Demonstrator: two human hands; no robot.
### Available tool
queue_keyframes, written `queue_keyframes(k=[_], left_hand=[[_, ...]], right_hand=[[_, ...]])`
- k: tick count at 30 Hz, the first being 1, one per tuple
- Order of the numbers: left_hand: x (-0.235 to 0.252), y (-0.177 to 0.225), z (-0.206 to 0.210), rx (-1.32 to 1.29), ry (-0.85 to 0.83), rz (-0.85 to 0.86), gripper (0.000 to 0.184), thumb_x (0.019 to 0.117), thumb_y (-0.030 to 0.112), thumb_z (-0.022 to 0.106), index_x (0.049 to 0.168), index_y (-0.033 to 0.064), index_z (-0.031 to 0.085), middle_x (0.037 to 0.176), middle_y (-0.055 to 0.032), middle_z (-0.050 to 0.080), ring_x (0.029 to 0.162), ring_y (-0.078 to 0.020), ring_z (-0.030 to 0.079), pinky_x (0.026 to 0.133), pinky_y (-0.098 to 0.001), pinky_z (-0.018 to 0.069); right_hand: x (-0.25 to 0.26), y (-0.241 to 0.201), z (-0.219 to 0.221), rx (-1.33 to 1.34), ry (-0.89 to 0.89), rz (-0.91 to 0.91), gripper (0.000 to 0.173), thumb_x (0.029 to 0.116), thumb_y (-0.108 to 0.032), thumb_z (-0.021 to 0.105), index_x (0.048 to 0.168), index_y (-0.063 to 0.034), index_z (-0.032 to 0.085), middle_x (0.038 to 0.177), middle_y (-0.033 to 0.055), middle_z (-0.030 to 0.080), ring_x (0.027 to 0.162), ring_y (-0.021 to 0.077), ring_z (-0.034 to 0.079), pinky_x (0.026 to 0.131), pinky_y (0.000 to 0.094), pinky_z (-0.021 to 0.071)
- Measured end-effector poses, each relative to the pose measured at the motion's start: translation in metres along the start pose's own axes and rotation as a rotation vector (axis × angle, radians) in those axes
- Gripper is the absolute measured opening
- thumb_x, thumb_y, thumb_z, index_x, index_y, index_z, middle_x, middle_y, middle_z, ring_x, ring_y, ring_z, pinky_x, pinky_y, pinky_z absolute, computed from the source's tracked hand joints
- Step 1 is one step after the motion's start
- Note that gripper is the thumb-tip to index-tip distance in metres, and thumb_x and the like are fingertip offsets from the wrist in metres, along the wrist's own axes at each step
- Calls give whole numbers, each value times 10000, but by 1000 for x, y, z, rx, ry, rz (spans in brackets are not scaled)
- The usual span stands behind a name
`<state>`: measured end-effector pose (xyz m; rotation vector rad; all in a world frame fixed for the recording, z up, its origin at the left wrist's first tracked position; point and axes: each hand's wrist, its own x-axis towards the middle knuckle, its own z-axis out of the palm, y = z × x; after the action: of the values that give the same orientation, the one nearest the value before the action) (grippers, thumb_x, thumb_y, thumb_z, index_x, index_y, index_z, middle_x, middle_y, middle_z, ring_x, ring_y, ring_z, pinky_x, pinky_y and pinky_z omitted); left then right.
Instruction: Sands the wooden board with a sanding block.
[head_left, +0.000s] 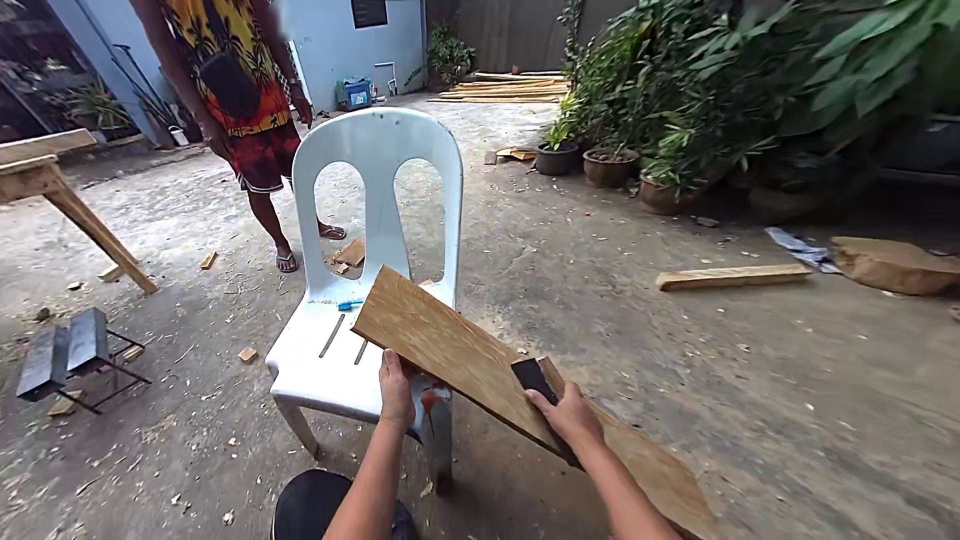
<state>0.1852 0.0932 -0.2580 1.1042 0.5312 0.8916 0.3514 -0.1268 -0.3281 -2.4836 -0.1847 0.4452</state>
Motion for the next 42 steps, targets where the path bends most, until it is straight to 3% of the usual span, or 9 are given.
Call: queue_keyframes(k=[8,13,18,24,26,32,35,38,42], left_hand=[[4,0,3,-4,2,-10,510,1129,283,137,1340,-83,423,1037,-129,658,895,-131,690,819,-317,588],[6,1,3,9,17,-8,502,1127,289,126,1302,-66,436,985,-102,659,867,-117,687,805,-304,587],[11,-1,-1,17,7,9,539,1122,333,100,1305,-39,444,988,-100,678,878,-141,697,812,-322,588],[12,-2,-2,32,-11,15,557,1114,343,62,1334,-29,413,1027,-98,677,899,-151,701,816,-345,595],[13,-2,-1,32,-14,22,558,1113,341,57,1343,-30,406,1034,-94,668,895,-142,694,806,-338,592],[9,-2,-2,11,-17,11,553,1114,332,57,1331,-28,417,1036,-93,668,902,-144,697,812,-336,593],[7,-2,-3,1,-31,-2,560,1114,338,58,1347,-38,400,1060,-110,661,915,-153,694,819,-340,591],[6,-1,-2,-8,-31,-13,558,1116,341,67,1374,-46,375,1091,-125,652,943,-161,692,836,-343,588],[5,0,-3,10,-35,-5,561,1113,339,59,1383,-43,369,1091,-121,647,949,-155,686,853,-341,583]], right_hand=[[-4,-19,-4,-25,-6,-2,907,908,-576,726,1503,33,410,1352,316,603,1277,465,592,1057,630,455],[-36,-117,-12,-20,-68,-377,884,907,-562,731,1483,47,450,1397,304,576,1285,458,584,1066,629,451],[-50,-205,-6,-54,-74,-625,894,855,-677,716,1379,29,554,1317,269,622,1248,428,598,1048,617,444],[-30,-157,-3,-92,-62,-643,889,827,-701,722,1363,-6,582,1299,227,646,1263,382,601,1084,591,429],[-20,-125,-6,-70,-51,-558,936,839,-696,708,1429,10,539,1379,246,614,1314,396,576,1114,605,407],[-1,-3,-2,-65,3,-182,951,870,-662,709,1476,27,461,1358,292,612,1266,443,608,1057,615,468],[0,29,1,-57,13,-39,952,886,-646,707,1511,15,426,1385,299,594,1277,445,603,1063,616,462],[-9,7,0,-73,29,-99,927,891,-634,708,1481,32,449,1369,299,600,1271,439,606,1056,604,465],[-36,-87,-9,-49,-26,-404,894,880,-623,721,1416,63,520,1348,293,615,1264,440,605,1061,608,462]])
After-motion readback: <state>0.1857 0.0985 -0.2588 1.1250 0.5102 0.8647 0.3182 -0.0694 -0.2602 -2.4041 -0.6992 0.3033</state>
